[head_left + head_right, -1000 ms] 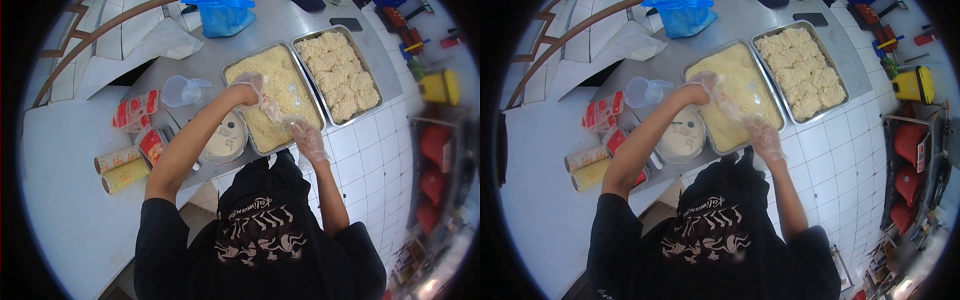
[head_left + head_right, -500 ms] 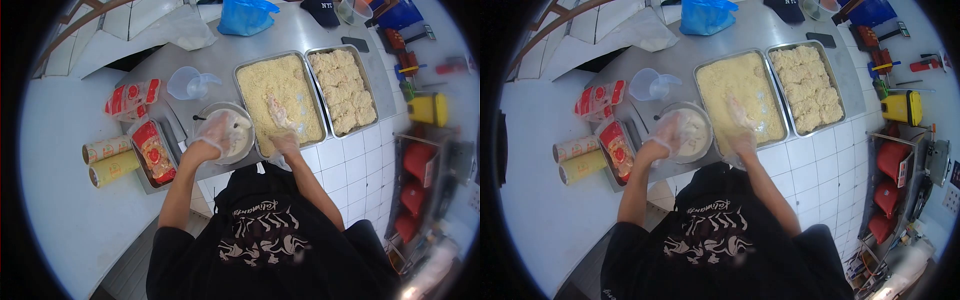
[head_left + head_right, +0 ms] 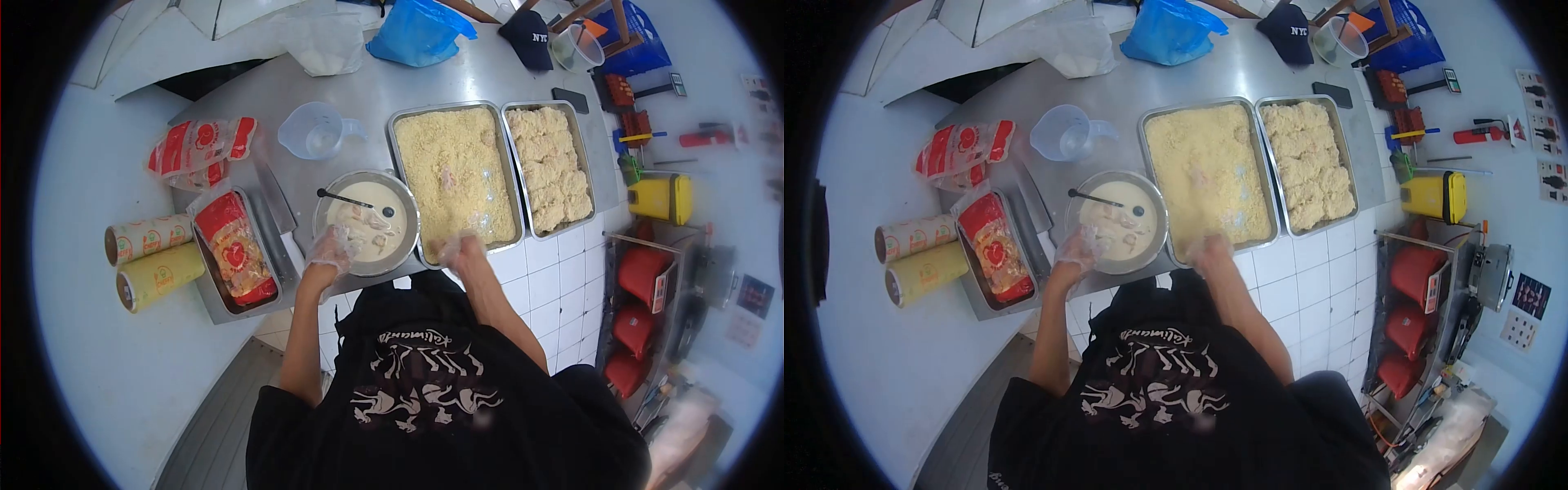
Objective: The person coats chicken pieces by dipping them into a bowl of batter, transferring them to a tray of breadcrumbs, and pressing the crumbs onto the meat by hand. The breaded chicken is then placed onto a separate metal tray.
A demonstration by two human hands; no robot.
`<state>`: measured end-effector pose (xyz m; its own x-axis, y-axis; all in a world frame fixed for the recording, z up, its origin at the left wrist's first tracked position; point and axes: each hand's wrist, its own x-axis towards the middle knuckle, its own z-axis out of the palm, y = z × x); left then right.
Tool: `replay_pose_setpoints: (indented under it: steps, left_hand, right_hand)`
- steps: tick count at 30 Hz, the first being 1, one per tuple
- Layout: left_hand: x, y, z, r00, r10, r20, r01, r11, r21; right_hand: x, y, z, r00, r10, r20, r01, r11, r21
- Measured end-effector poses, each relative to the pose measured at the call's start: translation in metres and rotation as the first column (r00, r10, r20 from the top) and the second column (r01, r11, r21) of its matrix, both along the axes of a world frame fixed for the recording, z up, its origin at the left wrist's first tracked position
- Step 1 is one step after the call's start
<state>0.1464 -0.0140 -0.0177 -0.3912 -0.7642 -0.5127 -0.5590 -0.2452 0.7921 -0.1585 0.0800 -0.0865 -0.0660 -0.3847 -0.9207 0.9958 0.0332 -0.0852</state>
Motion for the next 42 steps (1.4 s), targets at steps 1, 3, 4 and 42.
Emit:
replay_pose_setpoints:
  steps: [1,3,4,42]
  left_hand:
    - [0.0,0.002,-0.004,1.0,-0.004,-0.006,0.004,1.0,-0.005]
    - [-0.003,0.005,-0.007,0.999,-0.008,0.045,0.012,0.996,-0.09]
    - [-0.007,0.002,0.002,0.999,-0.013,0.043,0.016,0.996,-0.092]
    - [-0.04,0.026,0.016,0.986,0.09,0.142,-0.064,0.982,-0.176]
  right_hand:
    - [0.013,-0.007,0.006,0.982,0.125,-0.145,-0.108,0.987,0.12]
    - [-0.01,0.022,-0.125,0.237,0.692,-0.682,-0.794,0.542,0.274]
    - [-0.022,0.037,-0.189,-0.208,0.6,-0.773,-0.777,0.378,0.502]
    - [-0.037,-0.15,0.021,-0.863,0.451,-0.228,-0.091,0.305,0.948]
